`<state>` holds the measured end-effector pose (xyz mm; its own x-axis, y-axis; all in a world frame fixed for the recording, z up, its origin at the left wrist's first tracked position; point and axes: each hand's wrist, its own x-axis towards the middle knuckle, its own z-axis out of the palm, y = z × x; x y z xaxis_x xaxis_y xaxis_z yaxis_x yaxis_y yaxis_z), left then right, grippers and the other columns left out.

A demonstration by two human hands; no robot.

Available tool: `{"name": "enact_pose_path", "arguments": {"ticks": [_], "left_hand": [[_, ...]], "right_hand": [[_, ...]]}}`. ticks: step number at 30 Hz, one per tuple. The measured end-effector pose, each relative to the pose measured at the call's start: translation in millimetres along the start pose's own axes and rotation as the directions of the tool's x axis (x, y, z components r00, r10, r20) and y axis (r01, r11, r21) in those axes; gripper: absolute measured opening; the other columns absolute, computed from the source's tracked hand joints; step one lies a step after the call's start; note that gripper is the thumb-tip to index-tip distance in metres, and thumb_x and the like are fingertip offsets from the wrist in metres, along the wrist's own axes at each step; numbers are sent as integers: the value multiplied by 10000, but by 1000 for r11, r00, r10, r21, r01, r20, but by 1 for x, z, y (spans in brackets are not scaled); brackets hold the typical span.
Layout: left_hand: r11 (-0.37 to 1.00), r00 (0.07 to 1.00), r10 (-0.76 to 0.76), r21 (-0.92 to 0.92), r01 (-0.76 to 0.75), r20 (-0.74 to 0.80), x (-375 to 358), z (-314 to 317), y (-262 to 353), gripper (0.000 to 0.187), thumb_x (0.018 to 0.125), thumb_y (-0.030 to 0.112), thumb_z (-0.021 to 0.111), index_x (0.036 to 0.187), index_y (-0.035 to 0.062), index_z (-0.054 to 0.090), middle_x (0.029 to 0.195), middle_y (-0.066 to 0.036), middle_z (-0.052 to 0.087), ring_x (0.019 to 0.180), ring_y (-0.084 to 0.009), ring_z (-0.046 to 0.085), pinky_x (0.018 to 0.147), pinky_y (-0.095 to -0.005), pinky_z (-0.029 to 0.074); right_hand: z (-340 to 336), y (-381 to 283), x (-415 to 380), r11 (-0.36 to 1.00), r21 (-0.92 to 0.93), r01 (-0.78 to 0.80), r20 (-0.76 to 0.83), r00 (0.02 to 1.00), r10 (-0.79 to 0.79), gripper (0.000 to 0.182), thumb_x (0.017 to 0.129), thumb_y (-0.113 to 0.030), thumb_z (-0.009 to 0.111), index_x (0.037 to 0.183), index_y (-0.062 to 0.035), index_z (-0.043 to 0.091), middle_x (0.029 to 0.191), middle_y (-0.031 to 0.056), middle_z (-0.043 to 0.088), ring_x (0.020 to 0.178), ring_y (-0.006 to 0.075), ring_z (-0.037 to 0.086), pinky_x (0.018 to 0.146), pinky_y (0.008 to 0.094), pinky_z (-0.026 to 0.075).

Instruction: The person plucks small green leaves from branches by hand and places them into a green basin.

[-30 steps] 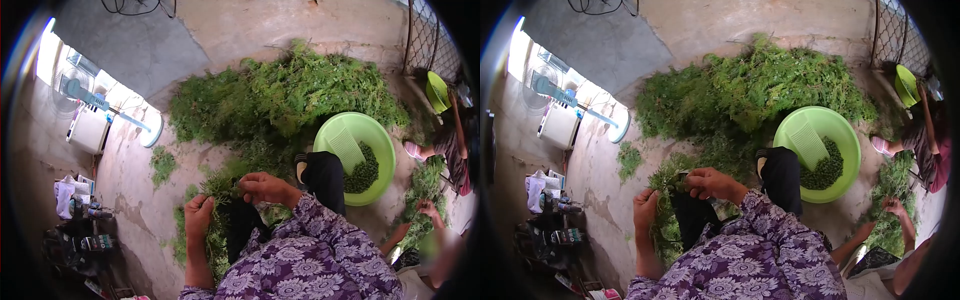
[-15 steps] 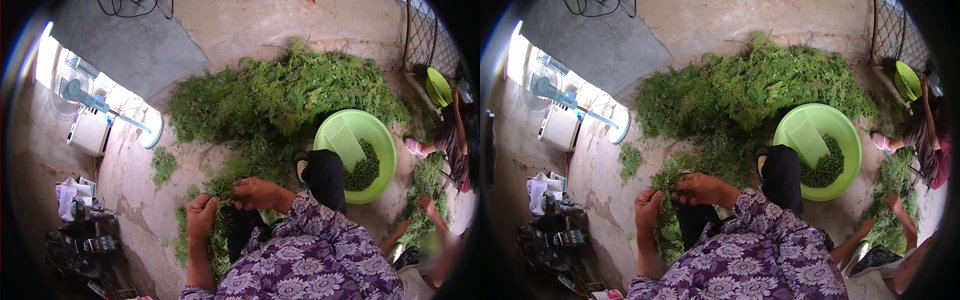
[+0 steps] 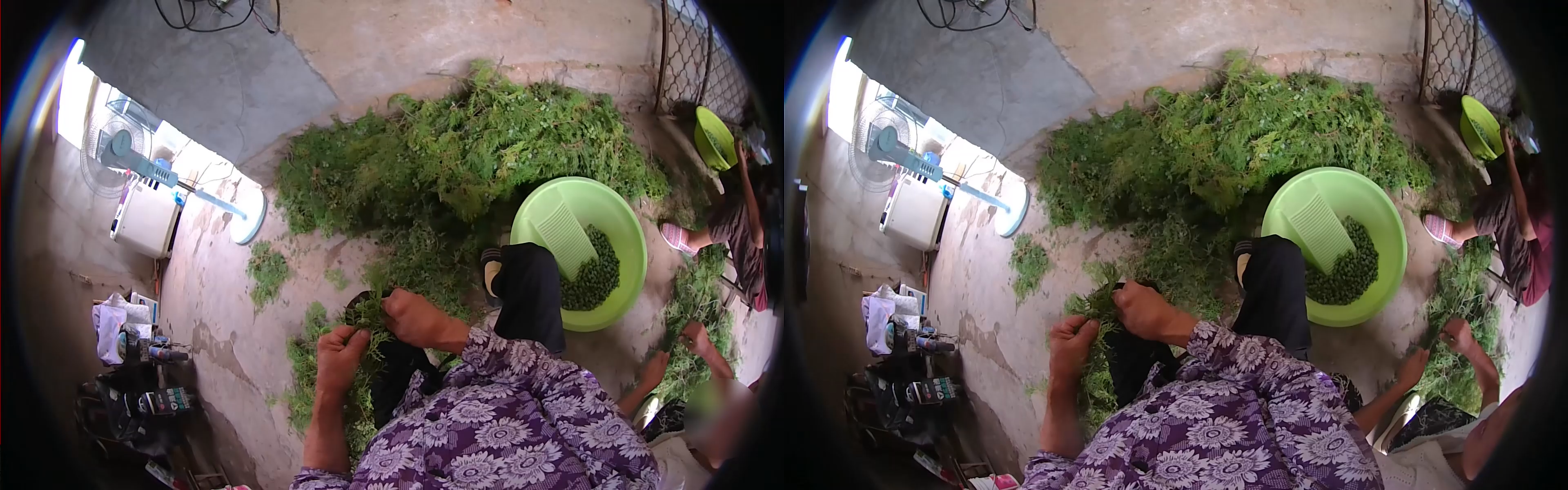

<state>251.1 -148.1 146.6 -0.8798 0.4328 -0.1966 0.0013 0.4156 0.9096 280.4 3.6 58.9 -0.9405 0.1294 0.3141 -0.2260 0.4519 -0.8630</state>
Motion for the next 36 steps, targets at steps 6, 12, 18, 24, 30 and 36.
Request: {"name": "enact_pose_path", "arguments": {"ticks": [6,12,18,24,30,36], "left_hand": [[996,1000,2,84,-2,-9,-6,-12,2,174,801,91,585,639,36,548,547,78,433,476,-11,344,422,-194,255],[995,996,79,-62,-81,-42,-4,-30,18,242,816,84,574,592,65,484,527,88,383,464,-7,295,408,-202,219],[991,992,103,-79,-109,-67,1,-20,16,267,814,69,581,581,71,450,532,85,370,473,-12,281,414,-205,200],[986,992,115,-113,-120,-50,0,-16,17,278,808,42,583,573,69,436,544,87,369,486,-9,274,420,-204,195],[996,997,73,-52,-75,-40,-3,-18,23,260,803,48,588,578,61,458,544,90,382,487,-3,291,421,-197,208],[993,998,56,101,-53,-31,-6,-18,26,203,800,55,587,612,49,511,539,87,403,491,-6,319,430,-189,240]], "right_hand": [[-8,60,-9,963,-270,5,9,1000,-3,138,737,-121,535,733,17,541,695,174,540,680,329,563,591,393,456],[-53,40,-10,688,514,-512,299,859,416,259,824,-232,533,950,-12,581,850,47,597,699,85,581,518,228,446],[-51,-3,-7,391,732,-559,510,829,230,284,832,-240,542,1020,-27,547,904,33,590,747,86,581,546,203,436],[-48,-20,2,374,724,-580,552,812,191,210,836,-206,565,967,-42,560,861,19,578,701,85,558,514,188,402],[-44,-6,2,530,664,-528,482,844,237,216,821,-250,588,855,-37,587,665,2,547,567,78,513,477,206,384],[-71,-26,0,815,520,-253,248,959,139,199,810,-213,598,782,-18,566,591,4,502,469,70,443,420,222,356]]}}
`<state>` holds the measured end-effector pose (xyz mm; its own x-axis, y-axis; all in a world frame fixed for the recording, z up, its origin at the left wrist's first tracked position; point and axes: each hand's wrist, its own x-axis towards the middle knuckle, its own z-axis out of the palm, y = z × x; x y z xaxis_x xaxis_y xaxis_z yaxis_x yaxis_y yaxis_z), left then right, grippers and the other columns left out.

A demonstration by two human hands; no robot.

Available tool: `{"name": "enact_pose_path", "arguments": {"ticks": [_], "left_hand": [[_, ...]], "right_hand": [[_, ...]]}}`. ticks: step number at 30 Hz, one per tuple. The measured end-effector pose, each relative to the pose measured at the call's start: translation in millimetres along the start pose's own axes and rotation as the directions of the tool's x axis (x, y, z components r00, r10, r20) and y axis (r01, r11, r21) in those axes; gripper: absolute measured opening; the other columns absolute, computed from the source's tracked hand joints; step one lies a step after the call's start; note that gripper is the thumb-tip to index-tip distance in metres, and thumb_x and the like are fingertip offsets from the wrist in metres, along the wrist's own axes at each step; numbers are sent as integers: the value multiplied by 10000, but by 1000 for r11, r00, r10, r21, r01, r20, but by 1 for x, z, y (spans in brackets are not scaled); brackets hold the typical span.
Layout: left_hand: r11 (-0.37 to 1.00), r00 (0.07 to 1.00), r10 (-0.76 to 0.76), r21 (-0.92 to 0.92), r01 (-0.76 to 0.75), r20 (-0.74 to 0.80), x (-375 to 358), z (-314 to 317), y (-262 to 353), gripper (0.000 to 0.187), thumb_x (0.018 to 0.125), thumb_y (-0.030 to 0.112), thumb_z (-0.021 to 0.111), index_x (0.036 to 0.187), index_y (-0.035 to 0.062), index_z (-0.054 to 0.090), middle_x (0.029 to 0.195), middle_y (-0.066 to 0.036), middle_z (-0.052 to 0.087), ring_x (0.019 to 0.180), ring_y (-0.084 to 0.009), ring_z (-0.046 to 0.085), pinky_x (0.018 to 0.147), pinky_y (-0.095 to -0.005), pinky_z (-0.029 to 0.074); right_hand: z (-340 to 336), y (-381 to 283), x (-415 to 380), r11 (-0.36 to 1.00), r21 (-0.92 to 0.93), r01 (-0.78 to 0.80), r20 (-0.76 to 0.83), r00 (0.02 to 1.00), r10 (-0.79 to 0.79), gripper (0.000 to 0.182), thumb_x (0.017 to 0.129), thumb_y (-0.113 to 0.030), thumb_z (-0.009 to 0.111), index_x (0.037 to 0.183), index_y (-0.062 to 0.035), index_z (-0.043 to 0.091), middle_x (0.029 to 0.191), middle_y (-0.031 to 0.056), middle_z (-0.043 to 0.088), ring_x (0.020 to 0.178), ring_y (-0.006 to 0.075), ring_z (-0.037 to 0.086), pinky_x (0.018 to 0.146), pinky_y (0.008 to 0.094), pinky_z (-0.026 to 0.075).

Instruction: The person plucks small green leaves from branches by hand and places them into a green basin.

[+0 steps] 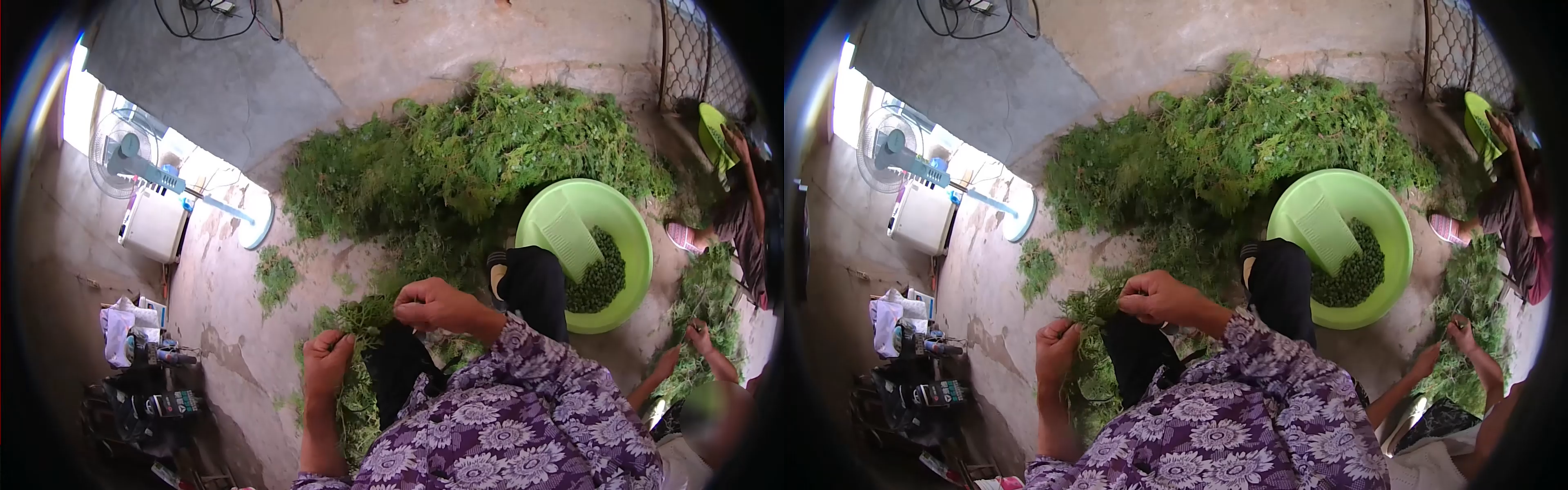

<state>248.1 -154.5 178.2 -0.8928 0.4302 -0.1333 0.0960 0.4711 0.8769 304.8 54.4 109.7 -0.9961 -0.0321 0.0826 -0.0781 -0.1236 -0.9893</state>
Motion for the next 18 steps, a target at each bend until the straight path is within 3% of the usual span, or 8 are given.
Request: {"name": "enact_pose_path", "arguments": {"ticks": [2,8,11,12,14,16,18], "left_hand": [[1000,1000,6,-28,-5,20,-2,2,8,195,799,52,587,618,47,514,544,85,412,494,-6,323,431,-190,247],[990,994,56,-133,-44,91,0,17,14,177,794,38,585,627,36,524,567,75,440,519,-9,351,455,-192,278],[994,995,17,-111,-6,100,1,12,16,174,792,40,587,627,33,533,570,69,447,530,-14,366,468,-194,293],[995,994,5,-98,6,111,1,10,15,169,790,44,591,630,30,541,570,64,452,536,-16,374,473,-196,301],[998,992,57,-18,-55,113,0,14,15,162,790,53,591,635,27,549,557,61,449,529,-17,377,468,-201,308],[989,986,126,60,-133,108,0,10,15,156,790,61,591,641,25,558,544,58,447,521,-18,380,462,-206,314],[992,994,92,80,-97,61,-5,-6,11,147,791,80,591,656,26,574,539,52,452,520,-20,391,465,-209,327]], "right_hand": [[0,-5,-7,901,409,-144,62,990,130,174,837,-174,567,800,-6,544,610,22,505,484,68,438,435,217,341],[3,15,-3,795,600,-91,-93,979,182,173,859,-165,540,799,-4,529,615,16,495,471,64,408,423,215,322],[4,4,-9,689,711,-142,-45,968,246,190,857,-181,540,763,-15,534,608,13,501,473,66,420,425,214,330],[5,6,-8,689,711,-145,-43,968,248,190,857,-181,540,763,-15,534,608,13,501,473,66,420,425,214,330],[7,14,-5,964,264,-24,-267,959,97,232,858,-218,532,731,-25,529,600,3,497,456,81,440,413,250,352],[-5,29,-9,977,195,-82,-291,947,137,215,856,-214,530,749,-28,541,635,9,520,498,84,470,440,246,375],[-32,41,-9,982,46,-184,-354,916,188,187,852,-205,526,785,-35,565,705,21,565,581,91,531,496,237,419]]}}
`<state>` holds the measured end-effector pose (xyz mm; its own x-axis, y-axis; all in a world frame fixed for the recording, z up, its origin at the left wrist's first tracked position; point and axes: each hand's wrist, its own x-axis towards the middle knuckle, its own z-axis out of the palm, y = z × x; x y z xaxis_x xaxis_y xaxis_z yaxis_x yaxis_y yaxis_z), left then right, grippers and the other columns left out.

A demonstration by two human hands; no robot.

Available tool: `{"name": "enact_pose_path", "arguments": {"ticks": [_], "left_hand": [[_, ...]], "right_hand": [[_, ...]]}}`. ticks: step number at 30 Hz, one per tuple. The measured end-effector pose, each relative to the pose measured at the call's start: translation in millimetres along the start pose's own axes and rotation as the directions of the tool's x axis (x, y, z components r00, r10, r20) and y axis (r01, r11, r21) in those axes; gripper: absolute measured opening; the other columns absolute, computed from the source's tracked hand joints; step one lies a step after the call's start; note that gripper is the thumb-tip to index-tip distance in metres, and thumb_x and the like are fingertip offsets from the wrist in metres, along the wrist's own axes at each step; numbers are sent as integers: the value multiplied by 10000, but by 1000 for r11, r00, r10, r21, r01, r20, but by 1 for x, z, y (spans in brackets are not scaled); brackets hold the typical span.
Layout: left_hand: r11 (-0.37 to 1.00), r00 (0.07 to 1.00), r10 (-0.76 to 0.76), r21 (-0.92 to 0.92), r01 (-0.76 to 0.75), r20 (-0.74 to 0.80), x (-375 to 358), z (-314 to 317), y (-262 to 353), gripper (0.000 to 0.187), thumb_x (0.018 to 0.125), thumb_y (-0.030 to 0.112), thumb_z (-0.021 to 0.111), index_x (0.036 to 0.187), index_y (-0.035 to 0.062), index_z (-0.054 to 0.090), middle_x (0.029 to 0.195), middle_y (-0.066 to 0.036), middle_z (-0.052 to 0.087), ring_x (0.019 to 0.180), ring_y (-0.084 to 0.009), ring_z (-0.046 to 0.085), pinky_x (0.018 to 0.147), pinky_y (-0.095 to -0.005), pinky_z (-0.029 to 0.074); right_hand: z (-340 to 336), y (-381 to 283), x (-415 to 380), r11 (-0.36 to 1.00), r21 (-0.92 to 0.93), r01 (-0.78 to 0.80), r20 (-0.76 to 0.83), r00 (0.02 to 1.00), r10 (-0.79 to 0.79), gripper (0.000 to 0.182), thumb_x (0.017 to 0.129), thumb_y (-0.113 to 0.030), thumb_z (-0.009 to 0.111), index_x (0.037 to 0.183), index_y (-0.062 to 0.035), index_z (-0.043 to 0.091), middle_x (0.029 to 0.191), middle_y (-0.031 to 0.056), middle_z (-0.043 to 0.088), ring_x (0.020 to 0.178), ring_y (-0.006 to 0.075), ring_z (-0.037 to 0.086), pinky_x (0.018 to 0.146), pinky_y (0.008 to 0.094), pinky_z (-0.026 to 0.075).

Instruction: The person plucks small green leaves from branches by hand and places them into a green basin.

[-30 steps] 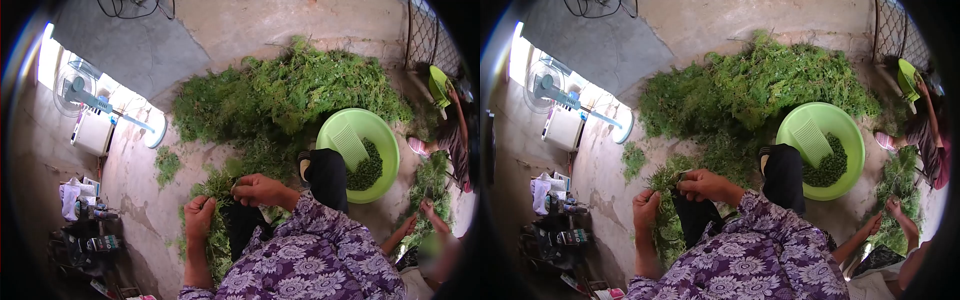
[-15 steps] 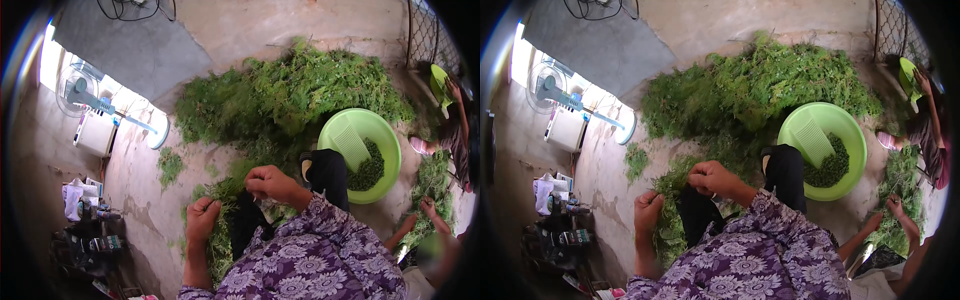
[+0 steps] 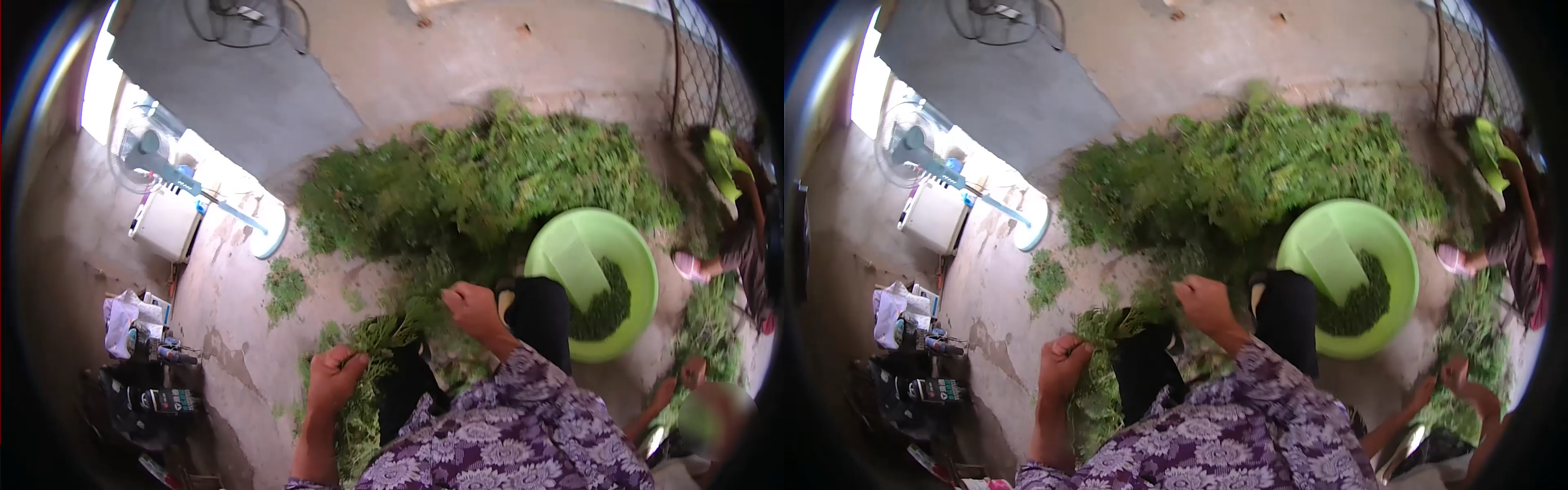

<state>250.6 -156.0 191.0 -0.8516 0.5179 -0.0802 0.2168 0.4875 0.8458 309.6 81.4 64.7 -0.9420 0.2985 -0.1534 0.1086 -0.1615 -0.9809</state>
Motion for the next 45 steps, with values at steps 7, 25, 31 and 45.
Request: {"name": "enact_pose_path", "arguments": {"ticks": [7,25,31,45], "left_hand": [[974,992,-43,-227,16,-116,8,6,5,228,807,79,585,604,63,483,549,78,398,505,-14,317,450,-207,257],[988,984,88,-112,-106,-152,12,22,-6,103,787,63,603,715,-8,582,586,46,480,542,-33,387,477,-210,324],[988,980,154,17,-153,-126,12,25,-3,85,773,40,597,711,-15,579,576,29,477,541,-39,388,478,-216,330],[952,975,222,213,-220,17,12,21,-6,38,700,20,620,712,7,587,566,-55,526,517,-91,489,498,-246,392]], "right_hand": [[16,-45,-21,782,581,-227,314,949,42,94,835,-104,540,904,-44,562,873,46,585,741,96,566,555,212,467],[56,-63,-20,920,356,-162,373,928,19,269,816,-211,602,981,-4,559,687,36,579,577,62,520,478,186,393],[55,-51,-17,847,456,-273,490,872,17,207,811,-217,600,824,-11,582,602,-6,508,504,46,444,434,193,324],[1,-101,-27,652,699,-292,455,886,-91,129,825,-138,535,889,-27,524,812,68,582,583,98,527,392,177,324]]}}
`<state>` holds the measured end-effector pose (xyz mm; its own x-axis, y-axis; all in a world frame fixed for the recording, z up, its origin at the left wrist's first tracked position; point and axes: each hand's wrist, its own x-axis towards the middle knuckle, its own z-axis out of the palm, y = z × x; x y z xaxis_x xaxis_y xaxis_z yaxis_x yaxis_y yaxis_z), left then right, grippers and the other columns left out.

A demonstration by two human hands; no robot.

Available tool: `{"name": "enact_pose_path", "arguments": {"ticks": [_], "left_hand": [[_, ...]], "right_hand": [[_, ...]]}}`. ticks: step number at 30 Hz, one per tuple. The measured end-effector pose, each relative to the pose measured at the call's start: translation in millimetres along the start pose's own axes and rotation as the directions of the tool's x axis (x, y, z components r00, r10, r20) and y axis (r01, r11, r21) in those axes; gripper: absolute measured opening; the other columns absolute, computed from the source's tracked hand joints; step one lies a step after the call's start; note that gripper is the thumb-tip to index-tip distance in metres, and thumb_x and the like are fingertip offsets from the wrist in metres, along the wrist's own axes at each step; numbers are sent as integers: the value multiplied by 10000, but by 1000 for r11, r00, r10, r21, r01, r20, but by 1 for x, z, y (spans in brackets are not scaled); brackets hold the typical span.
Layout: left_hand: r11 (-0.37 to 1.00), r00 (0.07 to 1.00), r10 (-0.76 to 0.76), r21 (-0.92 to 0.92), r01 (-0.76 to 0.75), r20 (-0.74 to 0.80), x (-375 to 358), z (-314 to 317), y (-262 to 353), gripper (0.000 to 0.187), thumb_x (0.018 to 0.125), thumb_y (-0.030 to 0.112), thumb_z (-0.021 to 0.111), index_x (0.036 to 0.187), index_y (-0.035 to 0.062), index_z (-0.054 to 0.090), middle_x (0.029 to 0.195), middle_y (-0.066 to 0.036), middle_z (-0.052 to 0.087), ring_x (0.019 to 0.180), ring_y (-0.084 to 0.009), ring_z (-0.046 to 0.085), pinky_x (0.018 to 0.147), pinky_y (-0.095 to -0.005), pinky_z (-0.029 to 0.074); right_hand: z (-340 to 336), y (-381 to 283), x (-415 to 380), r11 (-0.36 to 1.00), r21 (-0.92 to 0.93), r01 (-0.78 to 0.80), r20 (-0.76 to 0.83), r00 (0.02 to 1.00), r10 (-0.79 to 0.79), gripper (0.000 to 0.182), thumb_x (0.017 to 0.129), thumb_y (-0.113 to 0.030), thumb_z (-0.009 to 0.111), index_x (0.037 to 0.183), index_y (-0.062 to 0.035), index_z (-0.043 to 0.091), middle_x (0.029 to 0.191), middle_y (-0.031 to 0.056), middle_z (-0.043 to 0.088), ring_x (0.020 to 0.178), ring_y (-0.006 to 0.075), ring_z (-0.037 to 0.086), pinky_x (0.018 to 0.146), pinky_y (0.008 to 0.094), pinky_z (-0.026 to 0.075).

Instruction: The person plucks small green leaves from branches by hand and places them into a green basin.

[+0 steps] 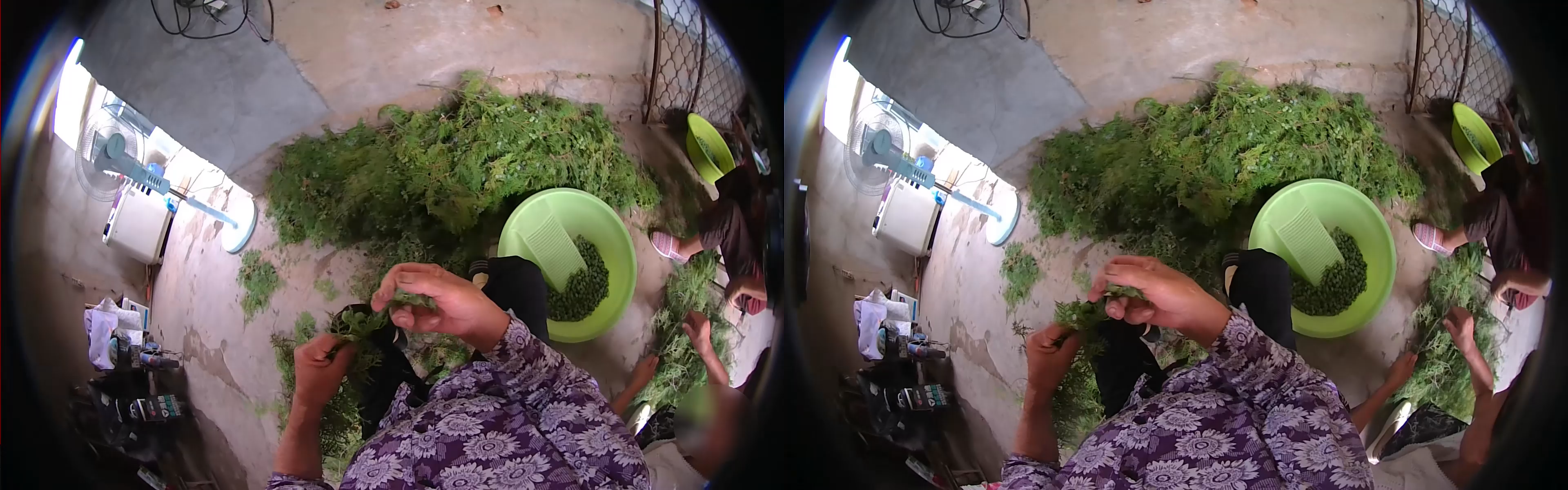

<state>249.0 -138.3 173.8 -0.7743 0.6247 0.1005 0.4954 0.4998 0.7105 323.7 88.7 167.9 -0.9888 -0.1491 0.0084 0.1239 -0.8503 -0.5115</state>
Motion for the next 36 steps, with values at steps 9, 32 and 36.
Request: {"name": "enact_pose_path", "arguments": {"ticks": [9,32,36], "left_hand": [[998,990,31,54,-38,136,-2,6,13,57,683,27,643,715,14,598,582,-66,551,522,-101,523,505,-240,417],[999,967,-13,-43,25,253,-3,0,19,67,718,42,643,723,8,586,564,-40,512,526,-57,480,469,-244,378],[995,925,56,61,-85,375,-3,-9,29,81,726,56,643,709,11,577,554,-66,482,506,-125,490,464,-274,371]], "right_hand": [[-16,14,11,993,-114,10,-57,998,-17,158,810,-177,569,853,-26,556,795,49,587,570,65,516,393,171,317],[-36,57,4,928,-353,-122,-8,992,127,148,768,-186,645,812,-64,574,664,-44,540,527,16,454,446,167,333],[-36,65,-1,953,-224,-205,45,974,220,107,773,-174,622,742,-82,578,585,-60,502,425,6,394,367,159,270]]}}
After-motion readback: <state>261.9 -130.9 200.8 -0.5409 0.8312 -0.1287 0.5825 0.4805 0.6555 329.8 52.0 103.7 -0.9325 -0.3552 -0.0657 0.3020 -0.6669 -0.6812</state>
